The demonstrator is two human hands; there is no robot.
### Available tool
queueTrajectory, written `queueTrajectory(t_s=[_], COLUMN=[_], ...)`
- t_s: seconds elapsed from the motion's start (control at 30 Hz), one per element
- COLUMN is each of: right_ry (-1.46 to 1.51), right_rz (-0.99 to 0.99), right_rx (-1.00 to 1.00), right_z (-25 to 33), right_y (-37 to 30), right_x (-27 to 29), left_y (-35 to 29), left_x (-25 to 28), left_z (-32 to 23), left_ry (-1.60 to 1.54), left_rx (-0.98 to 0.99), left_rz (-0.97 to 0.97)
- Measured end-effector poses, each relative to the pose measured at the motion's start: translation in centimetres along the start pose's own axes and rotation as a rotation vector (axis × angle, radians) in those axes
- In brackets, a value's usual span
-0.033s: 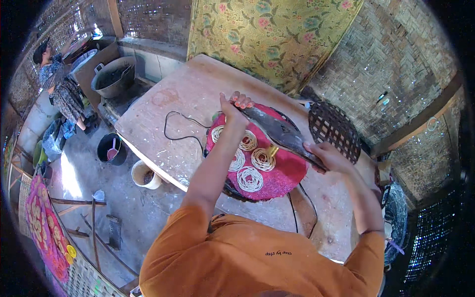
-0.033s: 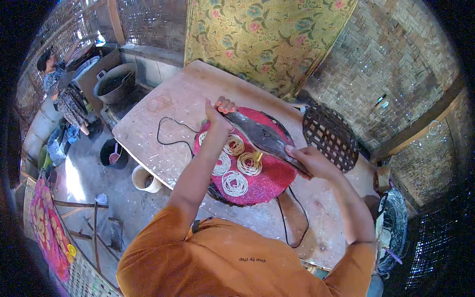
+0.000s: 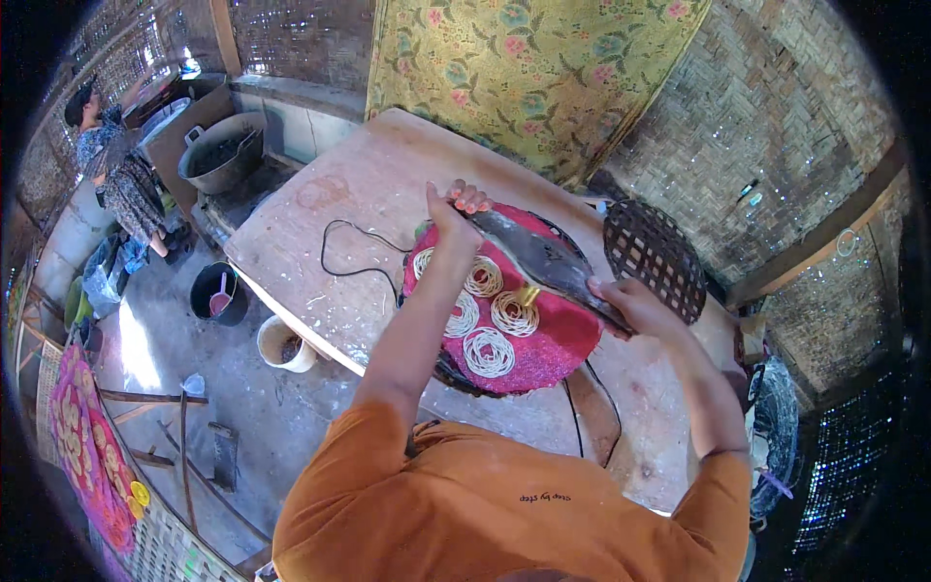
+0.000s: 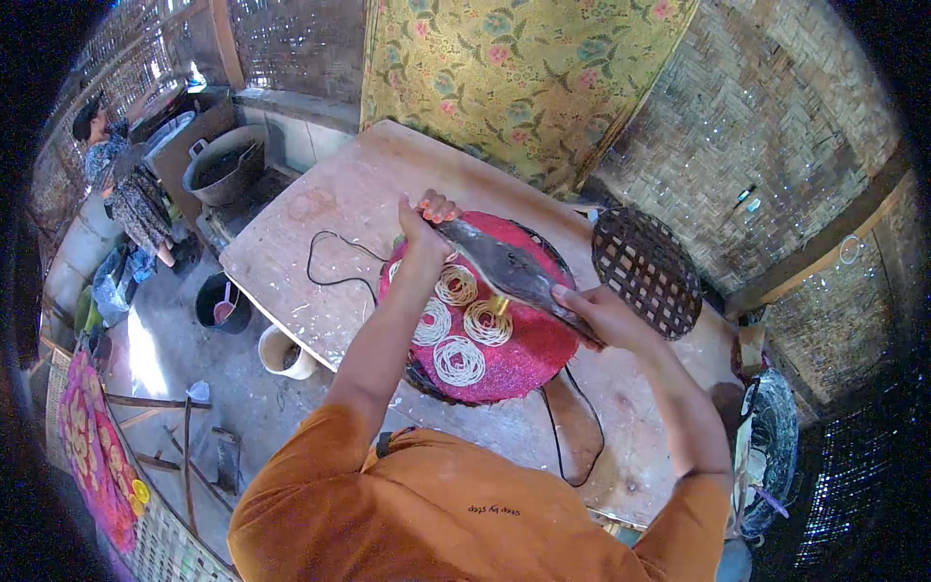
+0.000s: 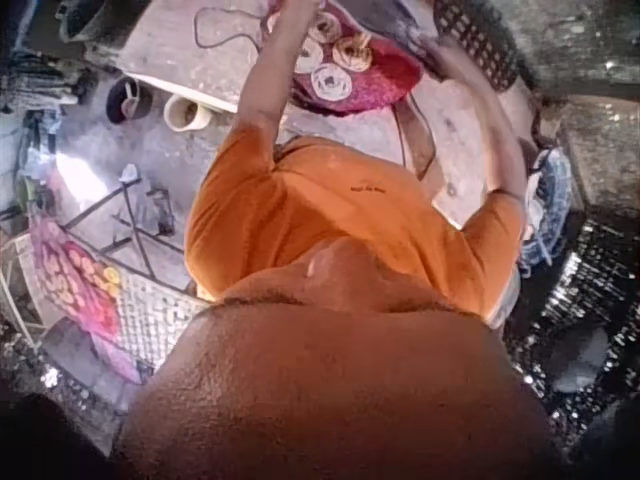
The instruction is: The person uses a wooden spatula to scoop white batter from a large basin and spreads it onto a specialized circular metal tool, then presses the tool against a patterned mat to form intricate spiraled snack shapes.
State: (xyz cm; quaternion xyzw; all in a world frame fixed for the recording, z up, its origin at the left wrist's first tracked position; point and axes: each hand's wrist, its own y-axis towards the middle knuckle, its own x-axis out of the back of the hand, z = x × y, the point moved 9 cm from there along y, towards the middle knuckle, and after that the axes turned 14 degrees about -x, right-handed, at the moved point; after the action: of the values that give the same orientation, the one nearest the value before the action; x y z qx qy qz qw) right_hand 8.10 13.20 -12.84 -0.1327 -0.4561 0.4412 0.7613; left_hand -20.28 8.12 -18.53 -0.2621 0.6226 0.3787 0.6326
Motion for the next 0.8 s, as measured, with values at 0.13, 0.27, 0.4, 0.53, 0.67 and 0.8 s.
queueTrajectory(t_s=[0.13,0.27,0.4,0.53,0.67,0.8], right_ry=[0.044,0.118,0.025,-0.205,-0.393,-0.21], right_rz=[-0.008,0.222,0.141,0.125,0.007,0.08], right_rx=[0.077,0.1,0.459,0.574,0.733,0.511], right_z=[1.4,4.1,9.0,10.2,8.2,2.5], right_y=[1.5,-1.5,-8.3,-11.1,-9.2,-2.0], right_x=[-1.8,-1.3,0.4,-2.4,-4.1,-3.9], left_y=[1.0,-1.9,-11.0,-21.7,-26.5,-31.0], left_x=[-0.7,-10.9,-16.3,-12.7,-7.4,-5.3], left_z=[-2.6,-5.8,-6.7,-2.5,1.5,4.6], left_ry=[0.058,0.073,1.061,1.682,1.171,0.385], left_rx=[0.004,-0.047,-0.036,0.537,0.92,1.381], left_rz=[0.007,0.311,0.521,1.19,1.081,0.641])
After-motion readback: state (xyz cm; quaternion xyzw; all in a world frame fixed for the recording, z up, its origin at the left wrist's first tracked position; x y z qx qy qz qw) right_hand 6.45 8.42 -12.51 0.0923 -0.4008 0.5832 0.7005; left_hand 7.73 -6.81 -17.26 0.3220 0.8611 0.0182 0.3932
